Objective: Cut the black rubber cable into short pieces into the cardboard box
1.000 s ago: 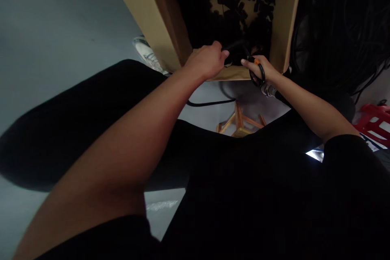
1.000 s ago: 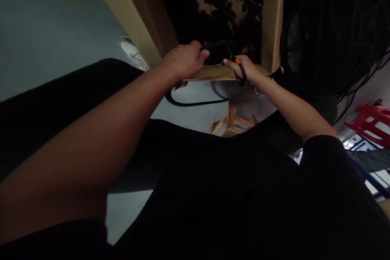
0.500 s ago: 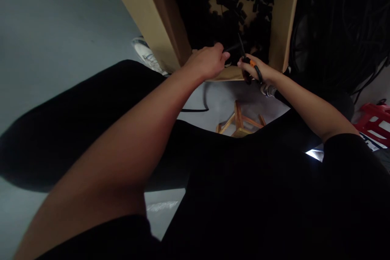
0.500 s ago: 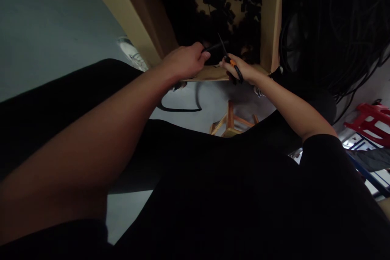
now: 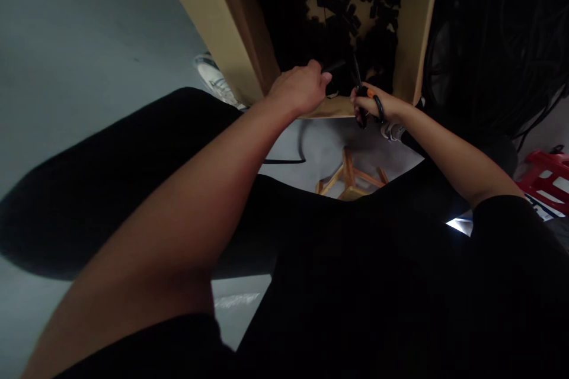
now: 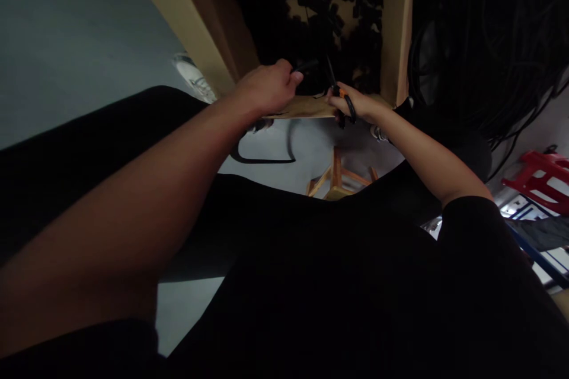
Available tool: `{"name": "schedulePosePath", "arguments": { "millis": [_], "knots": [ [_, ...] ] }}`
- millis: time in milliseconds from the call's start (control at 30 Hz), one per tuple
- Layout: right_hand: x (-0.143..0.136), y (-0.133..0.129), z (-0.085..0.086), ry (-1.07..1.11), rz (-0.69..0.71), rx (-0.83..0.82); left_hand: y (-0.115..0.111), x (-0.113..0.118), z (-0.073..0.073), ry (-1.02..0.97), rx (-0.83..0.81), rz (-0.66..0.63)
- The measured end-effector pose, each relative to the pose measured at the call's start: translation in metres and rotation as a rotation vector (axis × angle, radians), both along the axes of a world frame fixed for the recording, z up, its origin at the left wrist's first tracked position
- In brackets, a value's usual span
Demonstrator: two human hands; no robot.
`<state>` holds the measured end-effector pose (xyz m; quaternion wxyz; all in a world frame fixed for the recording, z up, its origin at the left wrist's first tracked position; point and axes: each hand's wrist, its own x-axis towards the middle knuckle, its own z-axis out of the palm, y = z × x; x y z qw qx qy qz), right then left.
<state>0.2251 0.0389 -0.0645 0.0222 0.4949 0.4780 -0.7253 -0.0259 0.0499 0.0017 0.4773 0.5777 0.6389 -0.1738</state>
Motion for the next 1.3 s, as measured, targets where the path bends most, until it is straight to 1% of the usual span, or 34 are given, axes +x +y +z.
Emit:
{"name": "schedulePosePath", "arguments": {
  "millis": [133, 267, 400, 500, 567, 600, 667, 767, 867, 933, 1000, 1067, 1200, 1300],
  "knots": [
    [-0.002, -0.002, 0.001, 0.054, 0.060, 0.006, -0.001, 0.004, 0.003, -0.035, -0.024, 0.007],
    [-0.004, -0.001, 0.005, 0.110, 0.081, 0.107, 0.000, 0.004, 0.001, -0.105, -0.005, -0.017],
    [-0.007, 0.002, 0.019, 0.043, 0.024, 0.162, 0.003, 0.000, -0.003, -0.078, -0.001, 0.012],
    [-0.008, 0.006, 0.032, 0.013, -0.028, 0.130, 0.005, -0.003, -0.001, -0.033, 0.001, 0.032],
    [-0.007, 0.008, 0.035, 0.007, -0.057, 0.102, 0.006, -0.005, 0.004, -0.020, -0.010, 0.018],
    [-0.006, 0.007, 0.034, 0.001, -0.070, 0.094, 0.006, -0.005, 0.006, -0.019, -0.014, 0.013],
    [-0.004, 0.005, 0.026, -0.027, -0.098, 0.093, 0.007, -0.006, 0.012, -0.025, -0.014, 0.007],
    [-0.002, 0.000, 0.006, -0.066, -0.137, 0.093, 0.008, -0.005, 0.018, -0.007, -0.003, 0.008],
    [-0.002, -0.003, -0.014, -0.037, -0.140, 0.064, 0.008, -0.004, 0.020, 0.014, -0.004, 0.019],
    [-0.003, -0.004, -0.021, 0.017, -0.110, 0.052, 0.007, -0.002, 0.019, 0.012, 0.005, 0.020],
    [-0.004, -0.005, -0.021, 0.064, -0.066, 0.062, 0.006, -0.001, 0.015, 0.002, 0.008, 0.001],
    [-0.004, -0.004, -0.016, 0.080, -0.034, 0.095, 0.005, 0.000, 0.010, -0.011, 0.003, -0.025],
    [-0.003, 0.001, 0.000, 0.043, -0.008, 0.194, 0.003, -0.003, 0.000, -0.063, 0.015, -0.008],
    [0.000, 0.005, 0.008, -0.017, -0.012, 0.229, 0.002, -0.005, -0.004, -0.078, 0.035, 0.002]
  ]
}}
